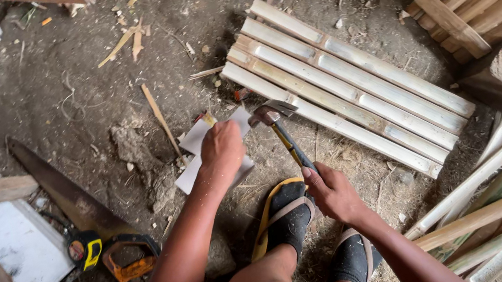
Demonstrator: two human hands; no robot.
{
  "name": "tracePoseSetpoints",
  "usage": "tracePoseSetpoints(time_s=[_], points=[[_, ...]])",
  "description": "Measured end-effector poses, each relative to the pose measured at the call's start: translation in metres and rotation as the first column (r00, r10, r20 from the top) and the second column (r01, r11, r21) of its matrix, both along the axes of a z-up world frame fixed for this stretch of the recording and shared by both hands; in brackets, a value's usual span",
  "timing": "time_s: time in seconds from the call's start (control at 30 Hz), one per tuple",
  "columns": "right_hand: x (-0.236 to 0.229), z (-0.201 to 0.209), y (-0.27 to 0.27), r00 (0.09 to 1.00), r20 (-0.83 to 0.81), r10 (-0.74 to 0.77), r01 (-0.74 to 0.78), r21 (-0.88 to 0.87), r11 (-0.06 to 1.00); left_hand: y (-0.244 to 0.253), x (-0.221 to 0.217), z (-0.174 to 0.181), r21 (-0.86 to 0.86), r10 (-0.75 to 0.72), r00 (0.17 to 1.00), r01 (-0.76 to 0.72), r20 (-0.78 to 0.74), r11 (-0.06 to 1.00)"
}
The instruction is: The person assembles a bamboo structure by arranging split bamboo slats and hammering nails to secure them. They repeatedly adjust the slats, hammer nails, and inspect the structure.
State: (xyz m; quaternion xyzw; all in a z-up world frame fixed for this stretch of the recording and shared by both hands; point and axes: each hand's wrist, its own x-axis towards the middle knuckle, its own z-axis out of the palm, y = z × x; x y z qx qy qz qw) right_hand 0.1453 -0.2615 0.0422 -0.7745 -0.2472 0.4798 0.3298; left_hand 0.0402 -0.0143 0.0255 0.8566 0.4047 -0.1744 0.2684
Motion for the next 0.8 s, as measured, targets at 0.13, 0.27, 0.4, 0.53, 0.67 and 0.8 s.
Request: tracePoseSetpoints(time_s=[0.13, 0.27, 0.4, 0.53, 0.67, 0.8], points=[[0.022, -0.004, -0.023, 0.942, -0.141, -0.305, 0.311, 0.024, 0.95, -0.023, 0.084, -0.02, 0.032, -0.069, 0.969, 0.063, 0.238, 0.997], [0.064, -0.017, -0.046, 0.87, 0.025, -0.492, 0.492, 0.024, 0.87, -0.059, 0.164, -0.072, 0.081, -0.151, 0.838, 0.128, 0.524, 0.989], [0.104, -0.044, -0.062, 0.842, 0.196, -0.503, 0.522, -0.056, 0.851, -0.08, 0.232, -0.119, 0.004, -0.065, 0.638, 0.097, 0.767, 0.995], [0.126, -0.076, -0.066, 0.865, 0.29, -0.409, 0.48, -0.238, 0.845, -0.097, 0.258, -0.155, 0.312, -0.292, 0.541, 0.057, 0.789, 0.948], [0.127, -0.086, -0.074, 0.834, 0.226, -0.504, 0.53, -0.071, 0.845, -0.099, 0.274, -0.169, 0.272, -0.261, 0.616, 0.079, 0.743, 0.959], [0.108, -0.09, -0.074, 0.789, 0.285, -0.545, 0.525, 0.149, 0.838, -0.099, 0.256, -0.175, 0.321, -0.31, 0.656, 0.108, 0.689, 0.941]])
